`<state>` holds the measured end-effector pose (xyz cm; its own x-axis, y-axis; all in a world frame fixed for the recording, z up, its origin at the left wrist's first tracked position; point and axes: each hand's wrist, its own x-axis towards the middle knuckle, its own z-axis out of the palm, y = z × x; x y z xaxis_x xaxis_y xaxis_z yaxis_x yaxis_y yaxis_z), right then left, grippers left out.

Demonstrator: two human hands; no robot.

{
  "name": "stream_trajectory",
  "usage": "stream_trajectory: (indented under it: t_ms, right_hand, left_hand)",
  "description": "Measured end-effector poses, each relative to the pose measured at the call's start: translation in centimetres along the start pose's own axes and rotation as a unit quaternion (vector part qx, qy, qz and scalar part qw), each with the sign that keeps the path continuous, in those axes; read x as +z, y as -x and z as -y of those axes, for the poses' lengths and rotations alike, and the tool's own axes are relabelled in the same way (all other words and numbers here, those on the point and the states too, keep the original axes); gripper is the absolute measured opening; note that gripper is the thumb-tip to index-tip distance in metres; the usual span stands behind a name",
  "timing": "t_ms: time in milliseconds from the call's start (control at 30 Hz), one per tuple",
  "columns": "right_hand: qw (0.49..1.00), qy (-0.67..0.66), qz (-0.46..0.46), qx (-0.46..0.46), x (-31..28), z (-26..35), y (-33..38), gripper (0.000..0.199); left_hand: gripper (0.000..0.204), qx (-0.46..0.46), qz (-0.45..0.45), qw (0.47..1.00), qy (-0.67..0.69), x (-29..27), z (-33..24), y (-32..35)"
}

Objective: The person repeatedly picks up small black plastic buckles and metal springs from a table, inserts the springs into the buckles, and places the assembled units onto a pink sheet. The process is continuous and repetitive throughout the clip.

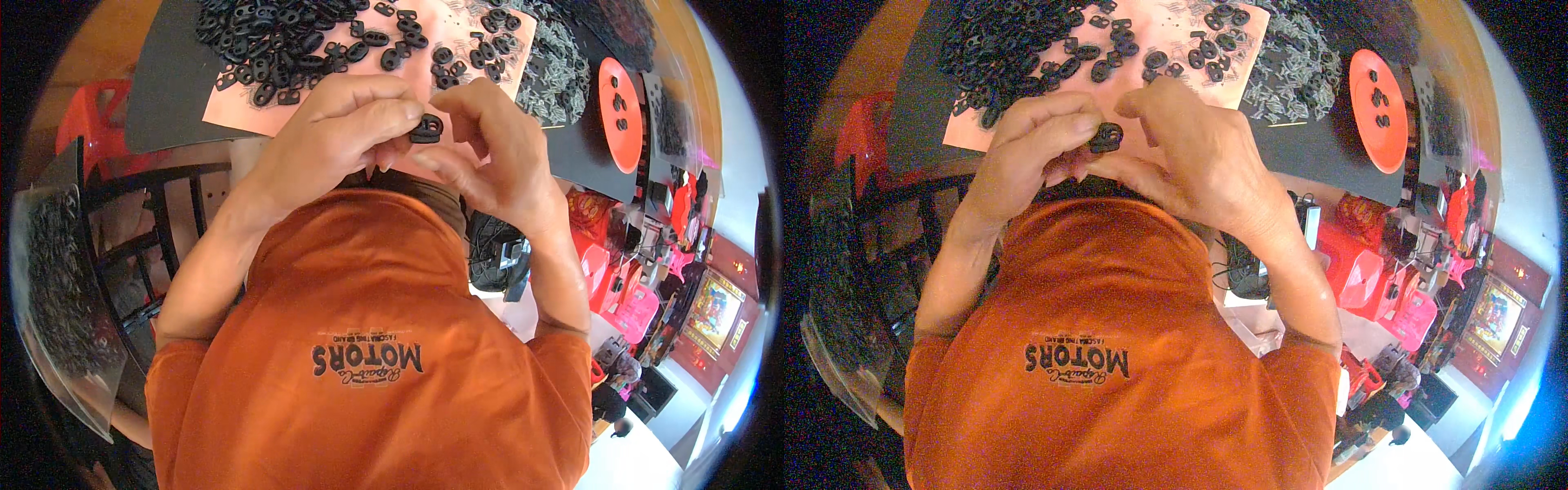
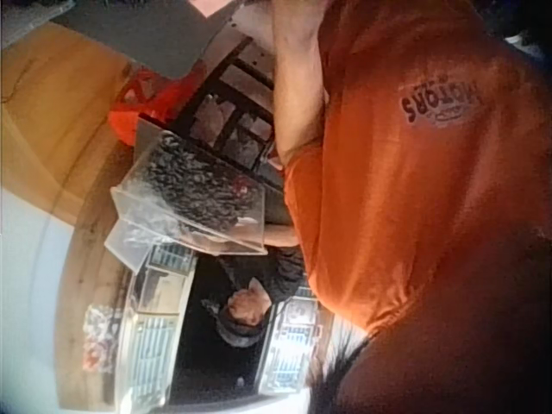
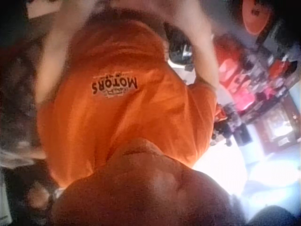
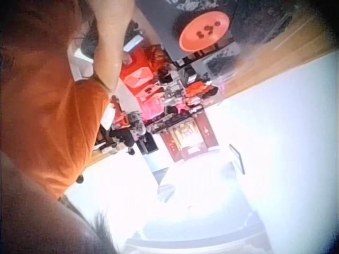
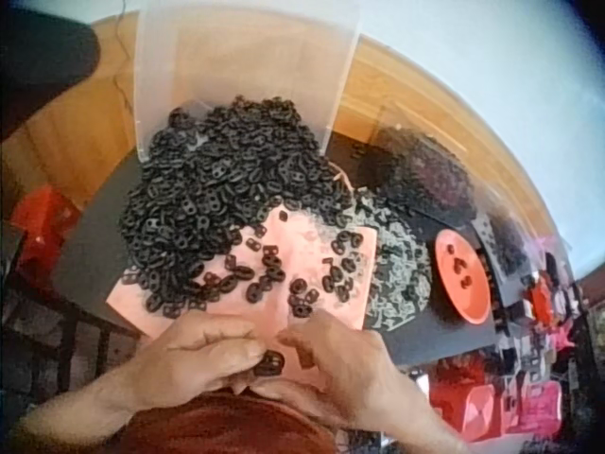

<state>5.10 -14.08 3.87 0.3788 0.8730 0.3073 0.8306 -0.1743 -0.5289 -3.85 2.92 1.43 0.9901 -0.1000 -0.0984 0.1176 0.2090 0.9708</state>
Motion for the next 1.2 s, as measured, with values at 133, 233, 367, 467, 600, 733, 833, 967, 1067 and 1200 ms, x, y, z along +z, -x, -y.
stream_trajectory:
  t_ms: [133,233,367,467,600,733,833,967,1067,1200]
  right_hand:
    - [0.998,0.038,-0.021,-0.047,0.8,0.3,-0.4,0.032]
    - [0.996,0.043,-0.013,-0.075,0.9,-0.2,-0.4,0.032]
    - [0.998,0.025,-0.01,-0.065,0.8,-0.2,-0.7,0.031]
    - [0.998,0.027,-0.002,-0.05,0.6,0.0,-0.6,0.029]
    - [0.999,-0.009,-0.018,-0.038,0.8,-0.6,-0.1,0.019]
    - [0.985,-0.15,0.005,0.081,0.6,0.1,-0.2,0.009]
    - [0.959,-0.23,0.046,0.157,0.2,0.0,-0.4,0.013]
    - [0.948,-0.257,0.047,0.183,0.4,-0.4,-0.7,0.019]
    - [0.933,-0.273,0.06,0.226,0.3,0.0,-0.8,0.021]
    - [0.924,-0.283,0.068,0.247,-0.2,0.4,-0.1,0.019]
  left_hand:
    - [0.025,0.003,-0.041,0.999,0.032,0.7,0.2,0.0]
    - [0.023,0.028,-0.045,0.997,0.05,0.7,0.9,-0.1]
    - [0.022,0.011,-0.034,0.999,0.013,0.3,0.6,0.0]
    - [0.023,0.015,-0.015,0.999,0.042,0.0,0.6,0.0]
    - [0.025,0.04,-0.024,0.998,0.029,0.4,0.3,-0.2]
    - [0.025,0.055,-0.003,0.998,0.009,0.1,0.4,-0.2]
    - [0.024,0.064,-0.001,0.998,-0.016,0.2,0.6,-0.2]
    - [0.024,0.036,0.005,0.999,-0.023,0.3,0.4,-0.4]
    - [0.025,0.008,-0.012,1.0,-0.027,0.4,0.3,-0.4]
    - [0.026,0.015,-0.02,0.999,-0.039,0.3,0.1,-0.3]
